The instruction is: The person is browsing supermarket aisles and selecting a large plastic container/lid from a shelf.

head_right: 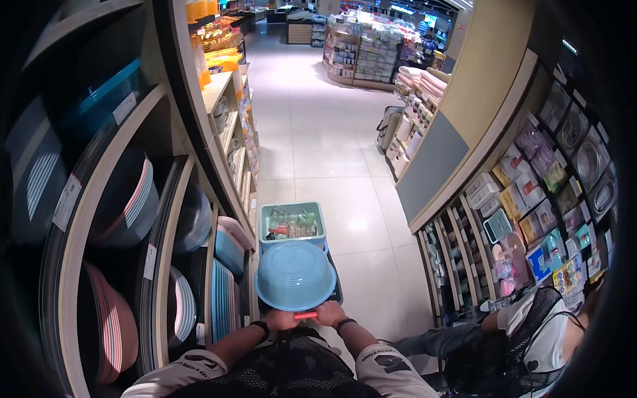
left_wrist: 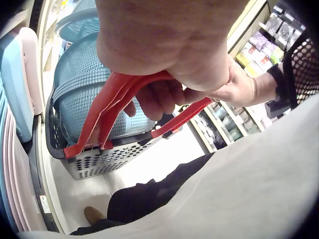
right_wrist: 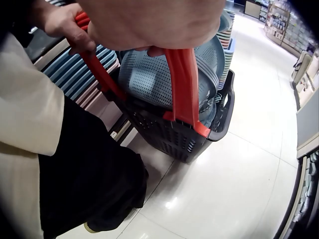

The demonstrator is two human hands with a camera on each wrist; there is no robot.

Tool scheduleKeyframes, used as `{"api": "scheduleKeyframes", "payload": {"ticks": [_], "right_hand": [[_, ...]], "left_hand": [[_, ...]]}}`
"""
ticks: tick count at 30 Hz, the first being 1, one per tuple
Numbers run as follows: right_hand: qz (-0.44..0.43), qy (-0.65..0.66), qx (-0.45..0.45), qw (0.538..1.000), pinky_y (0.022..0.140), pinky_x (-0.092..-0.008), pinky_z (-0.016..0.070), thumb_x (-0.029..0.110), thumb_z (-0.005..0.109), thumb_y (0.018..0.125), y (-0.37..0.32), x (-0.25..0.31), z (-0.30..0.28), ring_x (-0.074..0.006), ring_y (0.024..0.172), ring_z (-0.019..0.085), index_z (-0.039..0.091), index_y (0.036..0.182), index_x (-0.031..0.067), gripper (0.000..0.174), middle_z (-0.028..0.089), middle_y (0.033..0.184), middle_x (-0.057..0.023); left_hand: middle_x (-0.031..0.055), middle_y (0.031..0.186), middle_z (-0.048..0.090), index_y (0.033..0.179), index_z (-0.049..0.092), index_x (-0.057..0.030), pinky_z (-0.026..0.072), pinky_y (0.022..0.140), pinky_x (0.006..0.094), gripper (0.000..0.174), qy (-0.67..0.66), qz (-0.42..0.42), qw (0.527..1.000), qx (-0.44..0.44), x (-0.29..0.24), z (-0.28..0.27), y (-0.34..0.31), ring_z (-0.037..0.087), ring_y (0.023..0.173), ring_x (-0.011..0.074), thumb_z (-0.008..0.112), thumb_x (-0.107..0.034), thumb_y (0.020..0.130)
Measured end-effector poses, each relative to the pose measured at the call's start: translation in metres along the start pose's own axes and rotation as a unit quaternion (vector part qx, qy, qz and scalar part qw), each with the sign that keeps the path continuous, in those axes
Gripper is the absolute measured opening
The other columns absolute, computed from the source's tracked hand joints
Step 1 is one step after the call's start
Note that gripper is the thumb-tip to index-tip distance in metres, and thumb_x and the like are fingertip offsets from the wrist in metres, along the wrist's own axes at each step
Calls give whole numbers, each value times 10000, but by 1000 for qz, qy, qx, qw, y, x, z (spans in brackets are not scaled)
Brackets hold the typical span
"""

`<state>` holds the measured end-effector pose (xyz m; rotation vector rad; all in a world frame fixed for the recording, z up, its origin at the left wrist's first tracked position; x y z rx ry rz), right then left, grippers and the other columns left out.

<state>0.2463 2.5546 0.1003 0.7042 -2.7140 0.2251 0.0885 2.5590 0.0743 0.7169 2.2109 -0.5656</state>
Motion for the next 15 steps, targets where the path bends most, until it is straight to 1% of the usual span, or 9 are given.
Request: {"api": "scheduleKeyframes", "payload": {"ticks": [2, 6, 8, 11, 15], "right_hand": [[-5, -7, -1, 1000, 632, -487, 581, 470, 673, 851, 4, 2, -4, -375, 676, 701, 750, 855, 132, 346, 710, 745, -157], [-7, -2, -5, 1000, 627, -481, 583, 461, 669, 853, 2, 2, -3, -374, 671, 700, 747, 840, 125, 345, 709, 740, -158], [-7, -6, -6, 1000, 627, -481, 583, 458, 668, 854, 3, 3, -1, -374, 671, 700, 746, 835, 124, 343, 710, 742, -159], [-6, -19, -9, 1000, 619, -476, 580, 486, 689, 851, 4, -2, 5, -366, 662, 696, 748, 825, 152, 340, 703, 728, -136], [-1, -11, 0, 1000, 624, -479, 582, 478, 678, 854, 3, -3, 1, -369, 674, 700, 747, 831, 144, 342, 710, 745, -143]], "left_hand": [[226, 1065, 705, 1158, 689, -55, 519, 888, 477, 349, 16, 15, 999, -25, 4, 0, 2, 668, 990, 415, 656, -188, 838], [224, 1019, 711, 1127, 696, -48, 524, 876, 475, 328, 25, 35, 999, -34, -15, -14, -4, 677, 958, 410, 655, -189, 834], [228, 981, 713, 1089, 704, -38, 530, 858, 473, 310, 33, 5, 999, -8, -16, -16, -5, 681, 933, 410, 654, -206, 834], [233, 980, 713, 1074, 707, -32, 530, 858, 474, 313, 38, -13, 999, -7, -24, -23, -7, 679, 939, 413, 653, -229, 836], [238, 982, 714, 1068, 708, -28, 531, 866, 472, 321, 36, -13, 999, -10, -34, -31, -8, 679, 944, 413, 651, -246, 840]]}}
Point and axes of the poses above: each hand's wrist, its own y-axis towards the middle knuckle, its own z-axis out of the palm, x = y × z, the point moved 7 cm from there along y, towards the middle knuckle
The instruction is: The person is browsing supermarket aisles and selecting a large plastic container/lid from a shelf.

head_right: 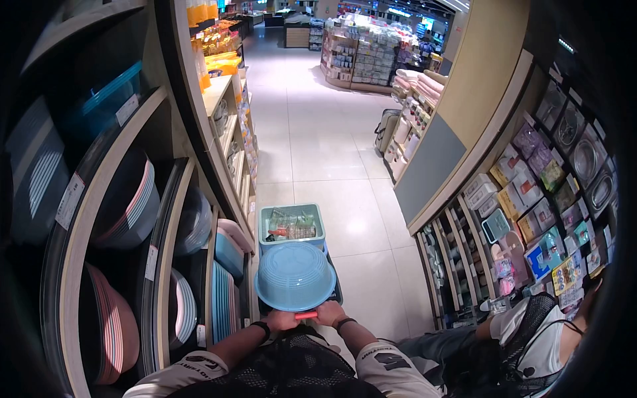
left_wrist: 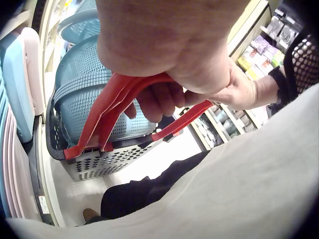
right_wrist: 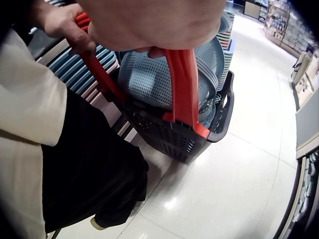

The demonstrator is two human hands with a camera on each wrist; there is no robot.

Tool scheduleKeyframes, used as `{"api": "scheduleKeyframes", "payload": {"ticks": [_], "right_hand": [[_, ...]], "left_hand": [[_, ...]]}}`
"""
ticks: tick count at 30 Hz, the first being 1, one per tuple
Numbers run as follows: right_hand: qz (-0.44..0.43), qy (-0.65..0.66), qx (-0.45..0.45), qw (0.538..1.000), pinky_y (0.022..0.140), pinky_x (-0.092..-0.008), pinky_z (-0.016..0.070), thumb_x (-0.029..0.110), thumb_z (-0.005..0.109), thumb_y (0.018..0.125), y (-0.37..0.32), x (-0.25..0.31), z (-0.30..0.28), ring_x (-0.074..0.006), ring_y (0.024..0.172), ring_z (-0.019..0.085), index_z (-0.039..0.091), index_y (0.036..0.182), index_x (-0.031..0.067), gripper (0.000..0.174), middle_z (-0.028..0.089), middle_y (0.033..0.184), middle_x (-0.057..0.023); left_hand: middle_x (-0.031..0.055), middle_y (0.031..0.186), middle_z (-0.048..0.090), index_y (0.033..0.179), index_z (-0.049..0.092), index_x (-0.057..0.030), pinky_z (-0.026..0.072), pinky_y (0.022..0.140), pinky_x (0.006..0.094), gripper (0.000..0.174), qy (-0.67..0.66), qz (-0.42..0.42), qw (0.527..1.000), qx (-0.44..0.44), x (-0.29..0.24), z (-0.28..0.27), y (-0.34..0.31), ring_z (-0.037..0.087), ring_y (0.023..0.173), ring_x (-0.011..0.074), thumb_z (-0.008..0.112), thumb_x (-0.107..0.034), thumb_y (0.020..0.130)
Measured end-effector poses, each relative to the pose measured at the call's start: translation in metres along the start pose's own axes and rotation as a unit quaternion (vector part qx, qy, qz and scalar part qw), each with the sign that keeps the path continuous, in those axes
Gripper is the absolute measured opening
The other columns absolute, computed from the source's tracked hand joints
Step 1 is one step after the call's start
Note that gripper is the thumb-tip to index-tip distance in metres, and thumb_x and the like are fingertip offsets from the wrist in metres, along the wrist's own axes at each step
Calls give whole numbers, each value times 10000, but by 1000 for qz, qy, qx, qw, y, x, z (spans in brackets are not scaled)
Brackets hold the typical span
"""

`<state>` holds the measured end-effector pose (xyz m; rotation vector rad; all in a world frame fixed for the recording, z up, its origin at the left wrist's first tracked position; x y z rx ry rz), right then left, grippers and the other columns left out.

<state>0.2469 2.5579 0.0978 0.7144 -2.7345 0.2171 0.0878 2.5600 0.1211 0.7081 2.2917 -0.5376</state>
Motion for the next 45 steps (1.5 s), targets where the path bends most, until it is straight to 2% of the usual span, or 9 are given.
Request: {"api": "scheduleKeyframes", "payload": {"ticks": [6, 8, 9, 11, 15, 17, 26, 35, 45], "right_hand": [[-5, 2, 2, 1000, 625, -485, 580, 504, 669, 857, 0, 2, -6, -378, 684, 702, 745, 849, 130, 383, 712, 751, -153], [-4, 3, 4, 1000, 624, -485, 579, 512, 669, 859, 1, 2, -5, -379, 683, 701, 744, 853, 128, 391, 712, 752, -154], [-3, 4, 5, 1000, 624, -485, 578, 515, 671, 857, 1, 1, -3, -380, 682, 700, 743, 850, 125, 397, 712, 752, -155], [-1, 4, 7, 1000, 625, -486, 578, 518, 673, 856, 1, -4, 0, -381, 680, 699, 742, 847, 122, 402, 711, 751, -156], [-6, 12, -3, 1000, 624, -487, 578, 509, 678, 852, 3, -3, -1, -383, 674, 697, 735, 827, 116, 399, 707, 737, -158], [-5, 13, -7, 1000, 622, -488, 577, 509, 680, 851, 4, -3, 1, -384, 669, 696, 733, 819, 114, 400, 704, 731, -158], [-11, 4, -16, 1000, 610, -488, 577, 517, 681, 851, 4, -4, 1, -386, 658, 694, 732, 812, 113, 410, 701, 721, -161], [-14, -4, -28, 1000, 599, -491, 576, 509, 682, 850, 4, -5, 2, -376, 648, 690, 752, 800, 154, 366, 696, 715, -141], [-6, -5, -19, 1000, 608, -492, 580, 513, 680, 856, 5, -3, 2, -377, 656, 695, 753, 809, 154, 369, 702, 727, -140]], "left_hand": [[231, 1083, 705, 1194, 681, -76, 524, 907, 463, 387, -24, 17, 1000, 4, 14, 17, 7, 677, 1010, 392, 649, -225, 838], [212, 1115, 706, 1257, 667, -109, 520, 923, 459, 432, -2, -23, 998, 62, 30, 32, 10, 679, 1034, 374, 651, -210, 837], [212, 1115, 706, 1257, 667, -109, 520, 923, 459, 432, -2, -23, 998, 61, 27, 29, 10, 679, 1034, 374, 651, -210, 837], [276, 1009, 695, 1061, 696, 6, 515, 886, 495, 322, -55, -3, 998, 0, 18, 18, 8, 668, 977, 435, 629, -169, 799], [281, 1020, 690, 1065, 691, 5, 513, 890, 493, 323, -34, -4, 999, 9, 26, 23, 8, 662, 991, 439, 623, -165, 799], [224, 1080, 708, 1202, 680, -79, 528, 887, 459, 396, -10, 17, 1000, -18, 39, 34, 12, 678, 996, 396, 660, -208, 828], [256, 986, 705, 1076, 695, -15, 531, 831, 481, 349, -34, -15, 999, -31, -3, -10, 0, 676, 926, 426, 679, -213, 788], [236, 1074, 700, 1199, 663, -44, 519, 895, 460, 413, -34, 10, 999, -14, 31, 27, 11, 671, 1003, 405, 681, -192, 814], [266, 1049, 698, 1102, 698, -24, 516, 884, 484, 331, -60, 11, 998, -29, 6, 0, 2, 664, 1004, 440, 654, -165, 805]]}}
Point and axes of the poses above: each hand's wrist, its own y-axis towards the middle knuckle, its own z-axis out of the palm, x = y × z, the point moved 7 cm from there along y, towards the middle knuckle
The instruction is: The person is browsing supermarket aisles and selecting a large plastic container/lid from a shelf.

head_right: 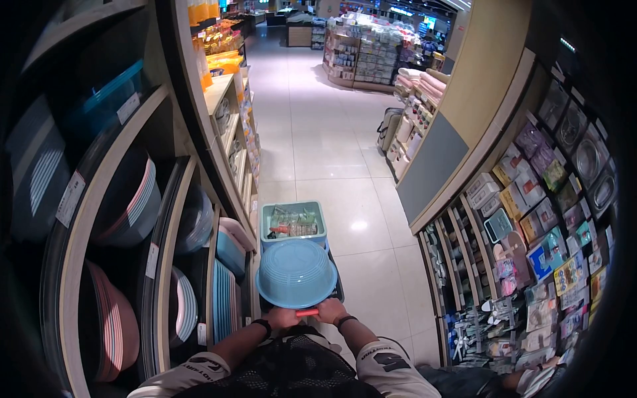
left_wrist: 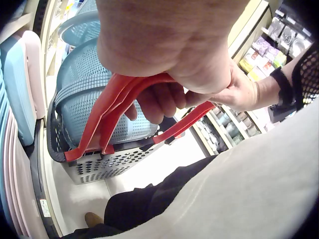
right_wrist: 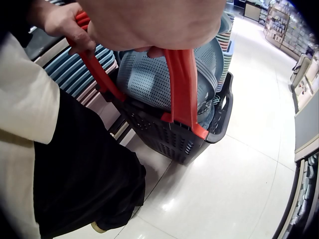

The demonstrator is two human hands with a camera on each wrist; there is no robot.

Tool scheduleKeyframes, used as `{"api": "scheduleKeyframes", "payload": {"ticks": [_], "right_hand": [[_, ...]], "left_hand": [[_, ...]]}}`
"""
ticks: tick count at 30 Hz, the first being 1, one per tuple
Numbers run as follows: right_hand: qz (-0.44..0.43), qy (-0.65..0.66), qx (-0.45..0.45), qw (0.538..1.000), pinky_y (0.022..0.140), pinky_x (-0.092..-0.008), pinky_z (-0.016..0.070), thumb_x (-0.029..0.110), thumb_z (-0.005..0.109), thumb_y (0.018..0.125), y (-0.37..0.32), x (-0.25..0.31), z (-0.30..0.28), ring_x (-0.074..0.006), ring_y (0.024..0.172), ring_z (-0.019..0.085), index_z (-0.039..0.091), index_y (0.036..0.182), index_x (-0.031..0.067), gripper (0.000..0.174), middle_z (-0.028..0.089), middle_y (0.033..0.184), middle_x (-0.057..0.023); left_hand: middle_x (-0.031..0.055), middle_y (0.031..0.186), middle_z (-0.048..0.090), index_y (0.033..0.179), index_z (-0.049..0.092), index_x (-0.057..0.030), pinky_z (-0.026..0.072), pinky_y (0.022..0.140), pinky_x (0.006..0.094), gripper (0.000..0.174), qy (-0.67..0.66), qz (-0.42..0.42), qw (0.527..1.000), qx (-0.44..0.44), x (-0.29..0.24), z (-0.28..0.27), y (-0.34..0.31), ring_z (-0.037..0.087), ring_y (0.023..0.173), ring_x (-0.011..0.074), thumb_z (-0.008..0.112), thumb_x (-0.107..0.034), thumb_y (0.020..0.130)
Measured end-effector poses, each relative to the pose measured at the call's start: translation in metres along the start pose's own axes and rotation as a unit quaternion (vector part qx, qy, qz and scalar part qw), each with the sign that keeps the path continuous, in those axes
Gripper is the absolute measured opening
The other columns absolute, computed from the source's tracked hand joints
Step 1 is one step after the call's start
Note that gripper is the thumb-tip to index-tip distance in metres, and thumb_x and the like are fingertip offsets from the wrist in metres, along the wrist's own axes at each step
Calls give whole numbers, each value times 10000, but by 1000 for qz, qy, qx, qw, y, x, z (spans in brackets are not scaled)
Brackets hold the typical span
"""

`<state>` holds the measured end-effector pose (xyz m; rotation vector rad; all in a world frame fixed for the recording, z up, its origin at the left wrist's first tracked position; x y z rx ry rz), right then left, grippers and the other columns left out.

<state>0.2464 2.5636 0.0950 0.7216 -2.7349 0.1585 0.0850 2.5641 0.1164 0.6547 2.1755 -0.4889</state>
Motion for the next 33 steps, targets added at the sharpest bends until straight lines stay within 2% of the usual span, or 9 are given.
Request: {"api": "scheduleKeyframes", "payload": {"ticks": [2, 9, 14, 18, 21, 23, 26, 33], "right_hand": [[1, -6, 7, 1000, 609, -492, 581, 512, 681, 855, 0, 0, 0, -378, 658, 695, 753, 812, 154, 367, 703, 730, -140], [5, 11, 0, 1000, 617, -496, 581, 505, 687, 849, 0, 1, -3, -382, 672, 698, 755, 823, 161, 352, 706, 738, -146], [3, 21, -8, 1000, 618, -497, 580, 503, 688, 852, 0, 1, -3, -385, 675, 697, 757, 826, 161, 349, 706, 741, -148], [6, 10, 0, 1000, 613, -496, 577, 508, 680, 858, -2, 0, -3, -383, 665, 694, 753, 819, 156, 362, 704, 735, -147], [10, 14, -10, 1000, 607, -495, 575, 512, 676, 859, -3, 1, -7, -383, 655, 690, 750, 811, 151, 372, 699, 725, -149], [14, 16, -8, 1000, 604, -494, 574, 514, 675, 859, -3, 3, -13, -384, 650, 688, 748, 807, 149, 377, 696, 720, -150], [20, 16, 27, 999, 654, -495, 585, 452, 678, 838, -3, 6, -14, -385, 709, 707, 744, 866, 128, 332, 717, 771, -165], [9, 9, 8, 1000, 619, -487, 579, 472, 685, 835, -1, 1, -5, -378, 669, 697, 742, 809, 134, 345, 702, 732, -156]], "left_hand": [[266, 1049, 700, 1103, 699, -27, 518, 882, 489, 328, 42, -19, 999, 22, -5, -3, -2, 666, 997, 442, 650, -162, 808], [265, 1018, 702, 1089, 705, -24, 525, 869, 495, 323, 37, -26, 999, 12, 0, 0, 0, 670, 975, 443, 651, -169, 805], [263, 971, 706, 1033, 707, -10, 528, 844, 500, 296, 29, 26, 999, -17, 3, 3, 1, 675, 931, 445, 641, -189, 808], [259, 965, 708, 1012, 707, -7, 528, 841, 503, 285, 38, 4, 999, -4, 7, 8, 3, 676, 918, 447, 642, -196, 810], [258, 963, 707, 1009, 708, -6, 528, 841, 504, 291, 24, 35, 999, -19, 14, 16, 8, 676, 919, 447, 645, -208, 809], [209, 1128, 702, 1262, 658, -89, 517, 925, 454, 429, 59, -37, 996, 60, 19, 20, 5, 671, 1043, 379, 663, -191, 845], [196, 1142, 703, 1286, 655, -112, 515, 939, 451, 440, 62, 16, 997, 31, 23, 23, 8, 670, 1056, 375, 655, -173, 850], [196, 1137, 703, 1281, 651, -109, 515, 939, 454, 443, 40, -12, 997, 59, 25, 25, 8, 669, 1062, 377, 661, -162, 841]]}}
Point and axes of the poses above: each hand's wrist, its own y-axis towards the middle knuckle, its own z-axis out of the palm, x = y × z, the point moved 7 cm from there along y, towards the middle knuckle
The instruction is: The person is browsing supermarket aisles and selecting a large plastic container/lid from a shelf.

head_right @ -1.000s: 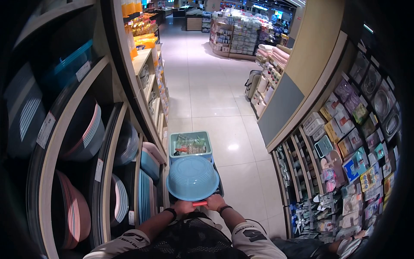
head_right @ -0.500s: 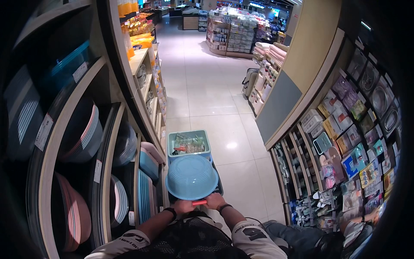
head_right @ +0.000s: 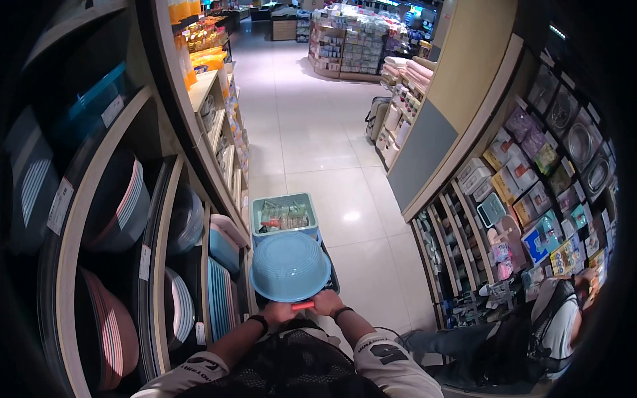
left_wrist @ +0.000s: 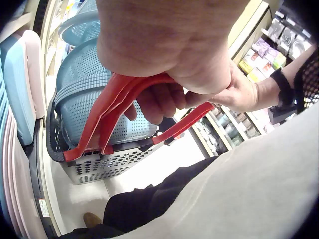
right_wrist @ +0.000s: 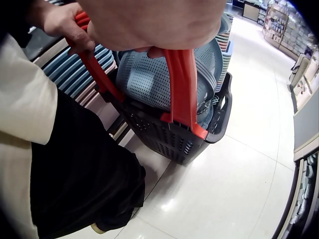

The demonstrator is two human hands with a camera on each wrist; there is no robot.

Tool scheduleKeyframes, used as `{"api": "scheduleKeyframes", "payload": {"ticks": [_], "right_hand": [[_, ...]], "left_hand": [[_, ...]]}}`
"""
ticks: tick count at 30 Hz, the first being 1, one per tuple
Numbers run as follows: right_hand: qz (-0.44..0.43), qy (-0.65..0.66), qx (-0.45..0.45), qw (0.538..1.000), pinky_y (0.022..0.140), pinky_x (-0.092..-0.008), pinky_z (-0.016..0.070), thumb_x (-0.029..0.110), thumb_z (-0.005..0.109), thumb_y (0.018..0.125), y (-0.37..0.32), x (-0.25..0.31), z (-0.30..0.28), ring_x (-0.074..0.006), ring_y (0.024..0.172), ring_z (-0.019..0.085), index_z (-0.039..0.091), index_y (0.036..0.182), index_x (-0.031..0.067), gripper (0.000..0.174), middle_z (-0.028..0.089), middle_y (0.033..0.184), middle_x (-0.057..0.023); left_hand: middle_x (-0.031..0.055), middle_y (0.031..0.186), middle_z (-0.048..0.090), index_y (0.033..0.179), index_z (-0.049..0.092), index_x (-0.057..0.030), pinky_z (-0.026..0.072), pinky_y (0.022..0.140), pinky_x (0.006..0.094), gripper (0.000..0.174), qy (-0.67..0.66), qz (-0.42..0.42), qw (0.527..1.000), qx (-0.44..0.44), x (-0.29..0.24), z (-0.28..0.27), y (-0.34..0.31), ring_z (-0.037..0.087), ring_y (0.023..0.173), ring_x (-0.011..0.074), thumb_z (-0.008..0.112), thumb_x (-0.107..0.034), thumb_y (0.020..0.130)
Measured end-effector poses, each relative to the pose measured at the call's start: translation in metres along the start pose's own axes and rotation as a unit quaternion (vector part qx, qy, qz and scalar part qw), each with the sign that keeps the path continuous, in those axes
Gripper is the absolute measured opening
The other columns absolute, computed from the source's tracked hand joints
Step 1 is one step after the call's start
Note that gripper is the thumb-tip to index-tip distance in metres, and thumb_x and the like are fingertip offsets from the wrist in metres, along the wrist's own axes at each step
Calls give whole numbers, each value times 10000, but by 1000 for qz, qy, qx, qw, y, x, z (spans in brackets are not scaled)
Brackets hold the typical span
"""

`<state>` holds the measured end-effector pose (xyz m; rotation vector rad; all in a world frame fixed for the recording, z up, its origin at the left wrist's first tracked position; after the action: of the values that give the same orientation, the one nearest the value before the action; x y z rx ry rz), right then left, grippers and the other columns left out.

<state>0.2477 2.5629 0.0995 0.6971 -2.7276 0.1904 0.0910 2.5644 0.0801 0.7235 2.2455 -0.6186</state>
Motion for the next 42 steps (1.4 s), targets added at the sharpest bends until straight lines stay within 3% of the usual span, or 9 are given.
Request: {"api": "scheduleKeyframes", "payload": {"ticks": [9, 15, 17, 24, 29, 35, 42], "right_hand": [[-9, -6, -12, 1000, 592, -478, 573, 506, 693, 839, -1, -2, 2, -371, 645, 691, 744, 778, 150, 365, 688, 701, -139], [-7, -6, -10, 1000, 587, -482, 572, 517, 691, 840, -1, -2, 2, -373, 638, 689, 742, 780, 154, 372, 687, 698, -138], [-7, -1, -13, 1000, 586, -484, 571, 520, 690, 840, 0, -1, 1, -374, 635, 688, 742, 781, 154, 374, 688, 696, -138], [-7, -12, -7, 1000, 581, -484, 568, 524, 691, 840, 0, -3, 5, -371, 626, 686, 747, 778, 155, 379, 691, 696, -134], [-12, 1, -29, 1000, 579, -479, 568, 522, 687, 846, -1, 0, -1, -367, 624, 686, 749, 768, 159, 377, 691, 693, -129], [-11, 7, -33, 999, 580, -479, 567, 514, 692, 843, -1, 2, -6, -367, 625, 684, 748, 768, 160, 366, 686, 685, -131], [-18, -8, -30, 999, 578, -477, 566, 504, 707, 829, -2, -1, -1, -366, 623, 683, 733, 751, 141, 372, 677, 673, -133]], "left_hand": [[198, 1137, 699, 1239, 656, -96, 513, 933, 457, 400, 11, -29, 999, 21, 17, 13, 5, 667, 1064, 376, 665, -195, 852], [187, 1153, 696, 1238, 656, -104, 510, 933, 451, 379, 29, 2, 1000, 0, 21, 19, 7, 662, 1069, 377, 651, -258, 892], [271, 983, 704, 1025, 700, 2, 525, 856, 502, 335, 4, 35, 998, -58, 22, 18, 10, 673, 923, 453, 648, -215, 775], [266, 984, 705, 1020, 701, -2, 527, 858, 502, 334, -10, 32, 997, -71, 10, 7, 4, 672, 926, 454, 645, -229, 781], [265, 1009, 703, 1047, 696, -12, 526, 864, 502, 342, 1, -16, 999, -41, -20, -21, -7, 667, 946, 456, 644, -234, 793], [266, 995, 704, 1046, 695, -8, 523, 856, 504, 330, -20, 35, 996, -79, -2, -4, 1, 667, 939, 455, 642, -219, 797], [277, 994, 698, 1051, 695, -1, 517, 864, 502, 327, -22, 30, 998, -54, 3, 1, 2, 670, 954, 449, 640, -201, 798]]}}
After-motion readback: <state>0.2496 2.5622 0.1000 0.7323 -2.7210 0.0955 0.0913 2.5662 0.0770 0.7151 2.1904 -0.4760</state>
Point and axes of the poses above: each hand's wrist, its own y-axis towards the middle knuckle, its own z-axis out of the palm, x = y × z, the point moved 7 cm from there along y, towards the middle knuckle
